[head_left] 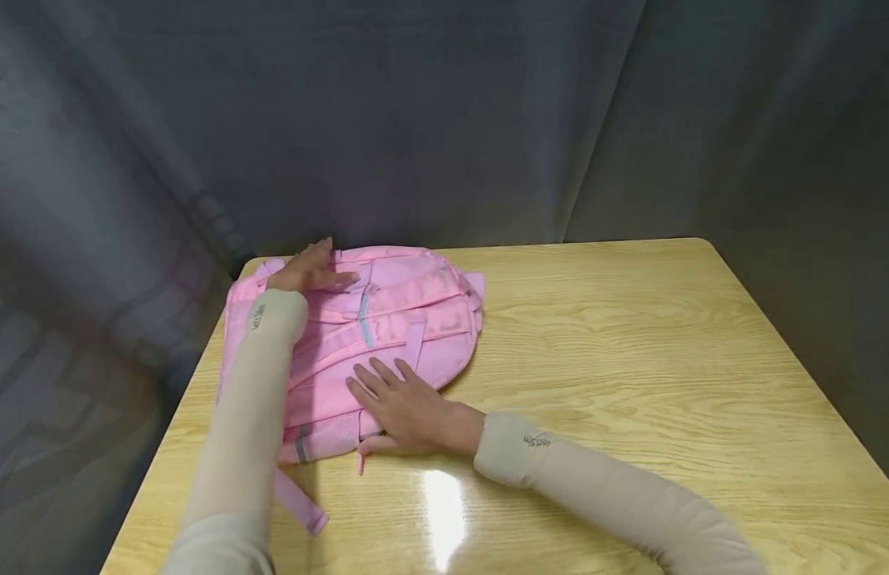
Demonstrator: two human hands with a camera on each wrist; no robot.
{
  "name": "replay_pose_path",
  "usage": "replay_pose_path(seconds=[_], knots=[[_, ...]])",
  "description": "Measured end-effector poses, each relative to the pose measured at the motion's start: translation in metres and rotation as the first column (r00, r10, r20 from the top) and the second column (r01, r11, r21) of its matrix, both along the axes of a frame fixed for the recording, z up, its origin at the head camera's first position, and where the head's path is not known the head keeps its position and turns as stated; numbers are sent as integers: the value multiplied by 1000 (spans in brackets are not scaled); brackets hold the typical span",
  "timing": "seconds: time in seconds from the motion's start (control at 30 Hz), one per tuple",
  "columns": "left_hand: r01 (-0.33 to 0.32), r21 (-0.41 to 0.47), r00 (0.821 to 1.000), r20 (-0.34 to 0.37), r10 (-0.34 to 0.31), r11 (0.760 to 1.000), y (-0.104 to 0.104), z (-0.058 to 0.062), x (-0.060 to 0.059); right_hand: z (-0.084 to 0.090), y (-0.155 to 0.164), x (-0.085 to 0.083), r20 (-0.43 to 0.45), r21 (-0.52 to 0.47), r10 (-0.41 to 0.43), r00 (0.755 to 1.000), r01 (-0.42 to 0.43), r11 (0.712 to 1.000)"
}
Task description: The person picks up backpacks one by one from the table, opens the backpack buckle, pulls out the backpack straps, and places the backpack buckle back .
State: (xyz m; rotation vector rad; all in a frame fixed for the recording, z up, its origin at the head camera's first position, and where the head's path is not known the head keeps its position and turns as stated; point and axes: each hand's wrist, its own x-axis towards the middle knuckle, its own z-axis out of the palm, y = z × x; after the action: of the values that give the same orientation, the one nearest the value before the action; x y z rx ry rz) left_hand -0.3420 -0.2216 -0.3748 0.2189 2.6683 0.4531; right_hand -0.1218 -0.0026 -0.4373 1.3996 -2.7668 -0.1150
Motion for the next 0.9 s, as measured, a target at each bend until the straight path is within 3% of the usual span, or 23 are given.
replay_pose_path(seconds=[0.17,0.3,0.43,0.57,0.83,0.9], knots=[[17,12,1000,5,-17,1000,10,-5,-3,-8,-8,2,-120,49,-33,992,39,998],[-13,16,999,30,12,1000,12,-6,-2,-10,-10,2,-194,49,-34,980,44,998],[-115,109,990,98,104,987,12,-6,1,-9,-10,2,-231,40,-39,972,49,998],[-211,152,968,168,185,966,12,-7,3,-8,-5,2,-230,40,-28,973,38,998],[-166,10,975,149,163,986,15,-1,5,-1,19,-3,-131,48,7,991,-1,999],[-201,33,969,153,194,979,16,1,9,1,28,-4,-76,45,11,997,-8,999]])
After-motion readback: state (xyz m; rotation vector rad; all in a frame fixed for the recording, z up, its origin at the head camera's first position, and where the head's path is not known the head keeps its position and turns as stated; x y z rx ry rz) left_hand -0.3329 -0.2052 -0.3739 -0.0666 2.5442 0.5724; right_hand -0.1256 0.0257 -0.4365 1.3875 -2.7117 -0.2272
